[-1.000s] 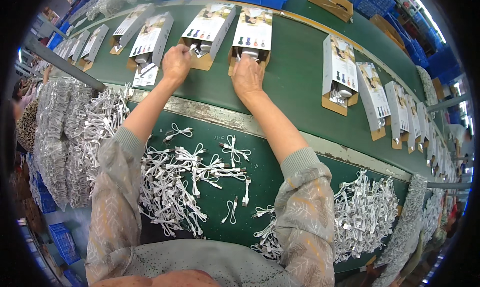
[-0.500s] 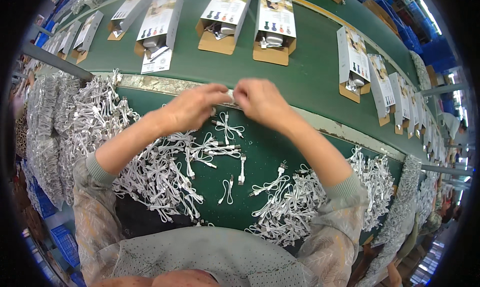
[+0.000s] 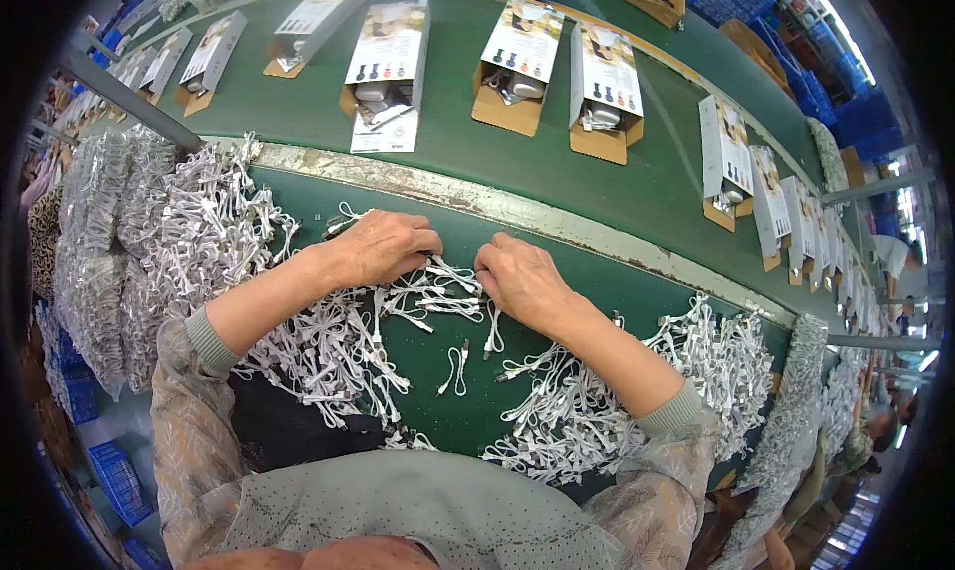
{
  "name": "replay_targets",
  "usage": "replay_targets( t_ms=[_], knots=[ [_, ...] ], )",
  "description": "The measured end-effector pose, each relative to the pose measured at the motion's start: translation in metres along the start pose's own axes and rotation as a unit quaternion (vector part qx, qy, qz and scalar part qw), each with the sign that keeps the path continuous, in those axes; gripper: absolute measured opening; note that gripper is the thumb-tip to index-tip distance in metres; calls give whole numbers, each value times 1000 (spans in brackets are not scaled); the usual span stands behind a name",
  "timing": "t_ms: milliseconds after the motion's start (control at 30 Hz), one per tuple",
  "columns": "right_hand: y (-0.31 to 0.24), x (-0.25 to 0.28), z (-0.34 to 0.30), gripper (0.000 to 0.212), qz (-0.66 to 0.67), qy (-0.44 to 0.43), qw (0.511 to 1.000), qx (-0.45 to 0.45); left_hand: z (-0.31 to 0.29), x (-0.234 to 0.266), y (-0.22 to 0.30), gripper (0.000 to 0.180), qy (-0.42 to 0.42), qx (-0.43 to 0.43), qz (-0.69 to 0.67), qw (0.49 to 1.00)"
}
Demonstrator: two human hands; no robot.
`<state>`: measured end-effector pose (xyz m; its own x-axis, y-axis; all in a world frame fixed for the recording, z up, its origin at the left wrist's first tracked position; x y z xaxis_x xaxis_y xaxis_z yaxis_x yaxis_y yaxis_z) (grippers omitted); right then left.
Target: The person picks up a white cable from a pile, folds it by hand, and inserts it into a cardboard box on the conveyor belt. This process is repeated for several boxes.
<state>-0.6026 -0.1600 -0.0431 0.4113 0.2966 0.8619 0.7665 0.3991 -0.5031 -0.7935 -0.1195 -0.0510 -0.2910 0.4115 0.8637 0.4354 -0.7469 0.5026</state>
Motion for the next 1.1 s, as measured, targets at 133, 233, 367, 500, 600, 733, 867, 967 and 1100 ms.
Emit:
replay_targets(
  t_ms=[133,233,367,500,600,733,867,967,1100],
  knots=[
    [5,-1,-2,8,2,-13,1000,-9,-5,2,-1,10,-8,13,12,1000],
    [11,11,11,12,81,-5,993,-81,-15,21,-11,9,20,92,15,995],
    [22,29,51,16,140,127,966,-174,-31,55,-35,14,152,274,-57,948],
    [21,22,101,14,45,229,954,-190,-45,73,-68,16,241,321,-48,915],
    [34,11,132,14,-40,264,943,-197,-48,84,-94,18,261,355,-19,897],
    [54,2,139,15,-116,323,914,-217,-35,98,-127,19,271,393,58,877],
    [65,-3,124,12,-126,361,904,-193,-15,111,-162,20,284,462,91,835],
    [68,0,111,15,-91,401,903,-125,10,113,-190,25,289,488,91,819],
    [53,17,90,19,-112,385,910,-105,35,109,-212,28,311,370,46,874]
  ],
)
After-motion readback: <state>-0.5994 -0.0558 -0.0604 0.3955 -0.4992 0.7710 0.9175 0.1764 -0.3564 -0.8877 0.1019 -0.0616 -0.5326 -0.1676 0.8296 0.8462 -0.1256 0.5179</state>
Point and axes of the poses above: each hand's wrist, its own z-axis towards the middle knuckle, its own x-axis out of the back of the hand, y = z × x, the point moved 3 cm from there along z, towards the middle knuckle, and after that the axes turned 4 degrees about -x, right-handed, at the moved point
